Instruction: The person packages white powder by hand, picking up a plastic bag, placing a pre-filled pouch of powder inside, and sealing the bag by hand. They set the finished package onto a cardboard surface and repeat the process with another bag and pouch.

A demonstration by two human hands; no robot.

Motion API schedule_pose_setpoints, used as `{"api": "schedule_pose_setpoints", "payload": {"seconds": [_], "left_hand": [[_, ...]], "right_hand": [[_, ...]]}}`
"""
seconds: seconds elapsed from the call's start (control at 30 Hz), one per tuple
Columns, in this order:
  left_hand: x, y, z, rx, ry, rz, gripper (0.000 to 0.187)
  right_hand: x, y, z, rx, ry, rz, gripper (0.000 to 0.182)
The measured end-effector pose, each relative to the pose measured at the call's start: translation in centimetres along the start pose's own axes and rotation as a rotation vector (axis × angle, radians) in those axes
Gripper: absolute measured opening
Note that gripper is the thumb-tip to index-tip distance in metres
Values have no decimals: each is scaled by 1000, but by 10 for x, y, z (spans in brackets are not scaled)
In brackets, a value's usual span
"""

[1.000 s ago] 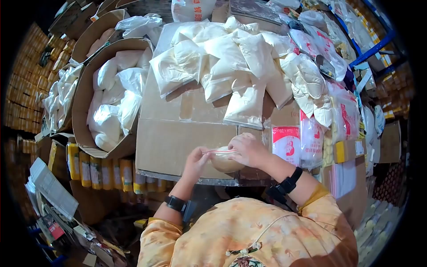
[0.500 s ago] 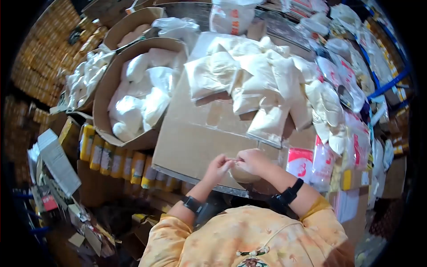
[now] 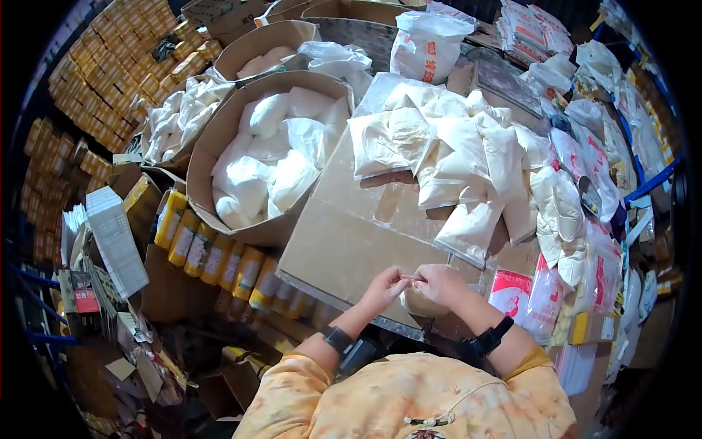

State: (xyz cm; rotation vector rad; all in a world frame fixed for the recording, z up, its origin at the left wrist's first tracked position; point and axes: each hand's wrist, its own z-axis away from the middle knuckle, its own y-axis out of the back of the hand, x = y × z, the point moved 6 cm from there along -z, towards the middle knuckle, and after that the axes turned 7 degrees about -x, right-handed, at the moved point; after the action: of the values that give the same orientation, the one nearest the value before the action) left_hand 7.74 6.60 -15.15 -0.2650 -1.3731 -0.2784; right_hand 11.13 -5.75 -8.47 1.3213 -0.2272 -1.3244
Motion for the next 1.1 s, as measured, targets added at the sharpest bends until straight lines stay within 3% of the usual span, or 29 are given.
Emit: {"api": "schedule_pose_setpoints", "payload": {"seconds": [0.17, 0.4, 0.5, 0.6, 0.9, 1.1], "left_hand": [[5, 2, 1, 4, 9, -68, 12], [-6, 2, -2, 32, -8, 37, 9], [-9, 1, -4, 19, -42, 115, 9], [-29, 7, -7, 18, -51, -92, 8], [-12, 3, -5, -68, -52, 102, 9], [-3, 11, -10, -65, -36, -77, 9]], "right_hand": [[-4, 2, 2, 74, 31, 18, 23], [5, -9, -1, 12, -34, 60, 18], [3, -7, 2, 79, 24, -25, 17], [11, -18, -3, 182, 96, -25, 16], [9, -8, 3, 86, 21, -8, 19], [65, -6, 27, 83, -38, -27, 16]]}}
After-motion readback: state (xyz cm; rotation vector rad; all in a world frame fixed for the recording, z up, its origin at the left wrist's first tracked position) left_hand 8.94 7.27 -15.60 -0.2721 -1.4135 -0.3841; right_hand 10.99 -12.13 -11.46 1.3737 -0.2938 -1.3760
